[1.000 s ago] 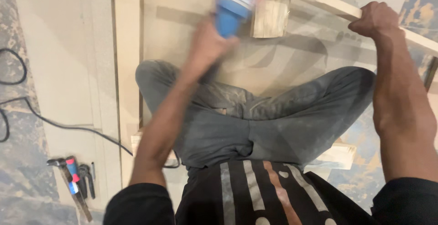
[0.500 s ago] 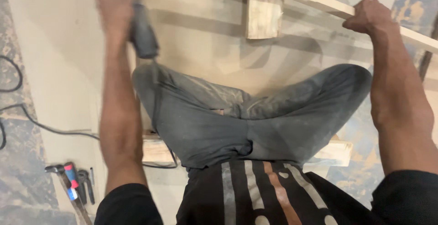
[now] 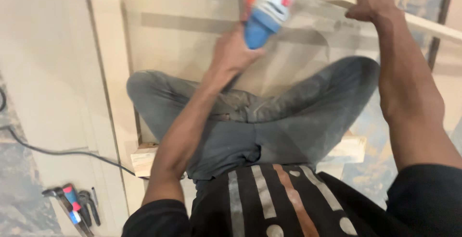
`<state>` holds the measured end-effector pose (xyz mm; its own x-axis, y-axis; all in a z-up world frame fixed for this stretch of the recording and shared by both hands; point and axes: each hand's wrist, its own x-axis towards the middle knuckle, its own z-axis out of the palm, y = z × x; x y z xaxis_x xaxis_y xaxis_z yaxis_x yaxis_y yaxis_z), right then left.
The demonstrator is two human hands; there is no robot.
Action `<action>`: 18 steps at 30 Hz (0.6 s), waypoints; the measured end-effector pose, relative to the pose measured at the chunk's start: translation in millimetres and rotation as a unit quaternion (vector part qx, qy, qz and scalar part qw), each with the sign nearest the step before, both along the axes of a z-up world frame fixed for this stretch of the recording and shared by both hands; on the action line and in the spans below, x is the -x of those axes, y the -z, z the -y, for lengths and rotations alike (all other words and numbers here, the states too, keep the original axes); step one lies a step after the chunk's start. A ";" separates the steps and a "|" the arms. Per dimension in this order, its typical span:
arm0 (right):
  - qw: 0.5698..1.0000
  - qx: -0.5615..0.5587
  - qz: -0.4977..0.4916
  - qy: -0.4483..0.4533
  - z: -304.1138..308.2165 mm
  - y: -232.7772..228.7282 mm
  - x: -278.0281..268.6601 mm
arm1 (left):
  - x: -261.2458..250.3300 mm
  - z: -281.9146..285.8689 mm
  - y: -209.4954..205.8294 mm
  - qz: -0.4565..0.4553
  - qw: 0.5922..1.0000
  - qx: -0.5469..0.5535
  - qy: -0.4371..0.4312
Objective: The person sits on the floor and uses an electric sander to smooth a long wooden stick. The stick is held against a small wooden block for support while the sander is moved back and forth along its length.
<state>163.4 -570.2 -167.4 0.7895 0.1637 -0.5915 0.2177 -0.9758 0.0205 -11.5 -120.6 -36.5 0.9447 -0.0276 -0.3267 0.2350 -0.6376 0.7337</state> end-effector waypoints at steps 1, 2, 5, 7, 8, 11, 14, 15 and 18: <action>1.000 -0.009 -0.001 -0.002 -2.7 -4.6 -1.2 | -3.1 2.6 2.4 -0.035 0.999 0.004 0.010; 1.000 0.000 -0.012 0.006 -7.6 -6.7 -0.9 | -2.7 -4.6 3.1 -0.009 1.000 0.006 -0.006; 0.999 0.019 -0.030 0.006 -12.9 -10.3 -5.7 | -12.3 -54.6 -2.7 0.033 0.997 0.010 -0.064; 0.999 0.022 -0.035 0.024 -7.1 -10.9 -7.1 | -18.4 -109.0 -10.6 0.029 0.989 0.044 -0.140; 0.998 0.019 -0.039 0.046 -2.1 -10.2 -6.2 | -19.7 -140.1 -14.9 0.037 0.980 0.075 -0.182; 0.997 0.019 -0.045 0.068 4.5 -1.5 -9.9 | -25.3 -226.2 -26.8 0.127 0.951 0.116 -0.259; 0.999 0.009 -0.048 0.024 4.3 6.4 -11.6 | -17.8 -274.9 -42.1 0.145 0.925 0.122 -0.330; 0.999 0.004 -0.050 0.001 4.2 6.9 -13.5 | -14.5 -282.5 -47.9 0.144 0.921 0.128 -0.338; 0.999 -0.010 -0.033 -0.035 5.3 2.2 -12.1 | -9.1 -266.4 -54.4 0.158 0.937 0.084 -0.301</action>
<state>175.4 -575.5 -169.5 0.7353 0.2294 -0.6377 0.2856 -0.9582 -0.0154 -2.4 145.8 17.9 0.8543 0.5155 -0.0662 0.2681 -0.3280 0.9058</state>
